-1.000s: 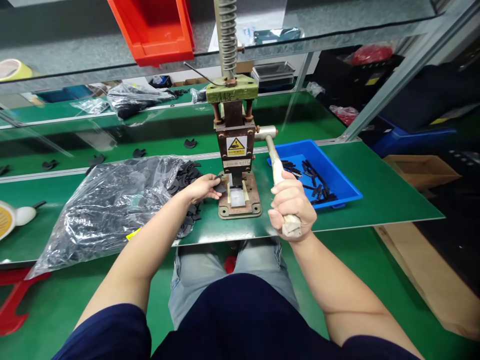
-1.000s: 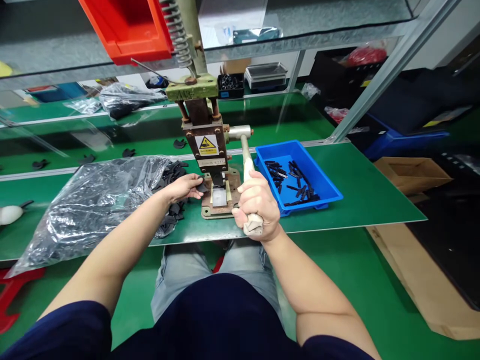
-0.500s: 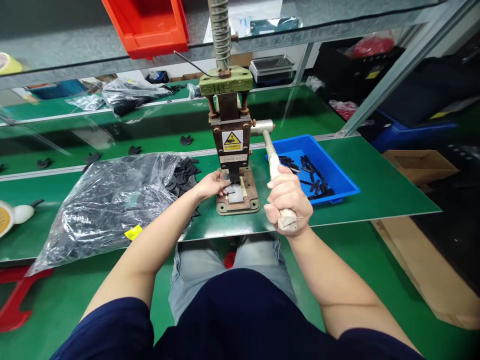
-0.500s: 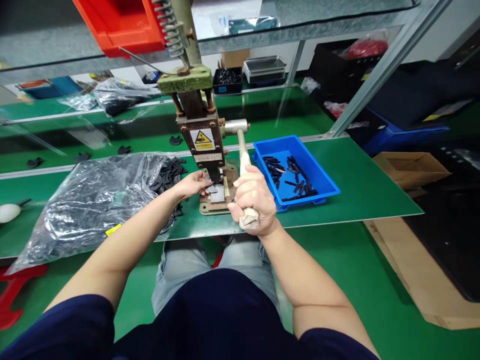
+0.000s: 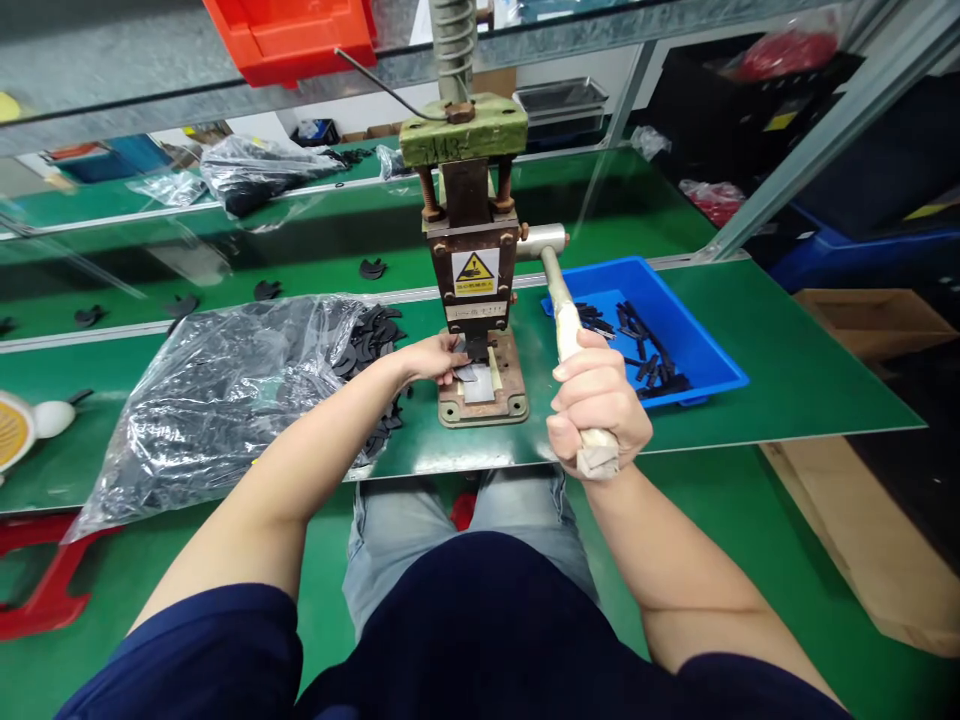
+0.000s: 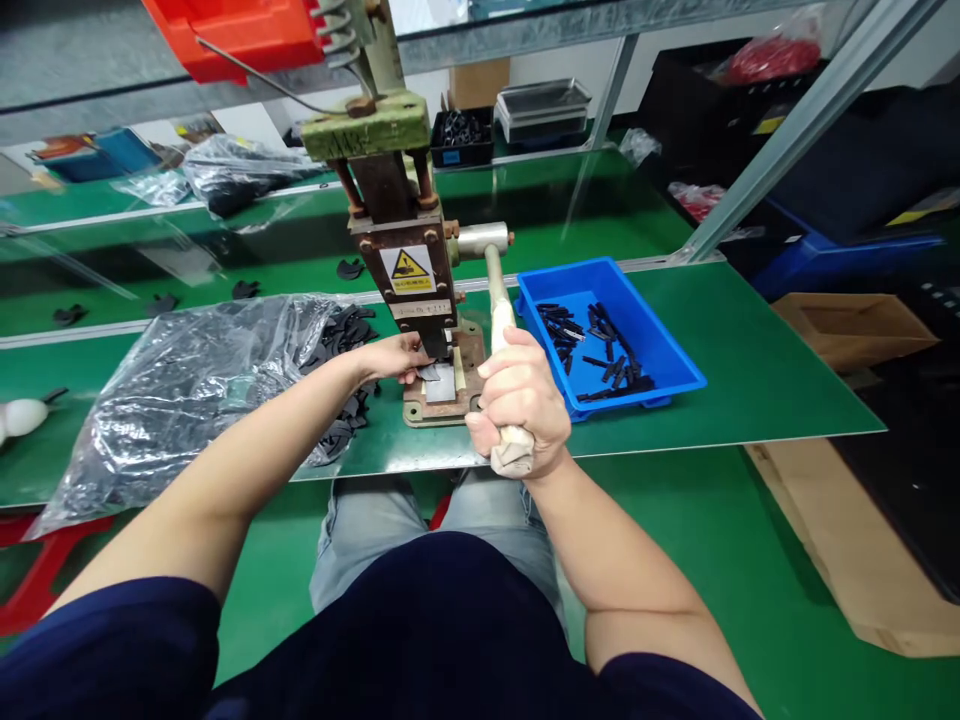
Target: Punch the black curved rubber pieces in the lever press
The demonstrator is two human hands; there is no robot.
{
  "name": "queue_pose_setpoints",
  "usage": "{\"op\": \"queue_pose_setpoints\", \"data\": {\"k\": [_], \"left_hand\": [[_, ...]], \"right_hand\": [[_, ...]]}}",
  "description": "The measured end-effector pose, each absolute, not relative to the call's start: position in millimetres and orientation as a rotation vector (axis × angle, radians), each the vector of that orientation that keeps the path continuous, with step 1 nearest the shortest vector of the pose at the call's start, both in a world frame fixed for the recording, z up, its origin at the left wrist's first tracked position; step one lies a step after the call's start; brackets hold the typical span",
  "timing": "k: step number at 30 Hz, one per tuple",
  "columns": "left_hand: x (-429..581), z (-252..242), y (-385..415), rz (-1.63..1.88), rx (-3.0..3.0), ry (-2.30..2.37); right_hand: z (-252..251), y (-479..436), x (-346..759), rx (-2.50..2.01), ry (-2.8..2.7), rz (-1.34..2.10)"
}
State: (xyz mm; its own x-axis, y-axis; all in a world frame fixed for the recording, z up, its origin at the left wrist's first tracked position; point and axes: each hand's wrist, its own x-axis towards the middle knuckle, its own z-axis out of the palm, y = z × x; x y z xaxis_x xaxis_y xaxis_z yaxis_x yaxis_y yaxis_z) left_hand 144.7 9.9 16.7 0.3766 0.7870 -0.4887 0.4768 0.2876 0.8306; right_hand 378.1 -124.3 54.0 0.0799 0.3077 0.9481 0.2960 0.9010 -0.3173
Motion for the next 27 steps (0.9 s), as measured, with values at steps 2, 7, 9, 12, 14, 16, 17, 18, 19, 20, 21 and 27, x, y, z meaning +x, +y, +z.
{"op": "queue_pose_setpoints", "data": {"k": [2,7,9,12,14,16,17,18,19,20,21,27], "left_hand": [[144.4,15.5,7.1,0.357,1.309,1.249],[139.4,14.6,-2.7,0.446,1.151,1.208],[138.2,15.9,-6.7,0.465,1.128,1.224],[139.8,19.5,-10.3,0.458,1.180,1.245],[142.5,22.7,-9.4,0.427,1.265,1.263],[145.7,25.7,-5.5,0.388,1.355,1.305],[147.1,26.8,-2.8,0.366,1.388,1.332],[148.4,27.8,0.1,0.337,1.407,1.362],[149.4,28.5,2.9,0.303,1.414,1.391],[150.1,29.0,5.4,0.269,1.409,1.413],[150.5,29.3,7.2,0.238,1.395,1.426],[150.1,30.9,4.0,0.252,1.293,1.389]], "right_hand": [[53.5,-123.9,378.6,-0.505,-1.507,0.009],[54.5,-126.0,381.8,-0.513,-1.551,0.012],[54.7,-126.7,382.3,-0.523,-1.554,0.017],[54.6,-126.9,382.5,-0.537,-1.549,0.020],[54.5,-126.7,382.6,-0.540,-1.551,0.017],[54.5,-126.3,382.7,-0.531,-1.556,0.015],[54.7,-126.2,382.6,-0.526,-1.556,0.015],[54.9,-126.1,382.3,-0.522,-1.553,0.016],[55.1,-126.0,381.7,-0.519,-1.547,0.018],[55.4,-125.9,381.0,-0.518,-1.539,0.020],[55.5,-125.9,380.0,-0.521,-1.527,0.020],[54.8,-125.1,375.5,-0.573,-1.486,-0.017]]}}
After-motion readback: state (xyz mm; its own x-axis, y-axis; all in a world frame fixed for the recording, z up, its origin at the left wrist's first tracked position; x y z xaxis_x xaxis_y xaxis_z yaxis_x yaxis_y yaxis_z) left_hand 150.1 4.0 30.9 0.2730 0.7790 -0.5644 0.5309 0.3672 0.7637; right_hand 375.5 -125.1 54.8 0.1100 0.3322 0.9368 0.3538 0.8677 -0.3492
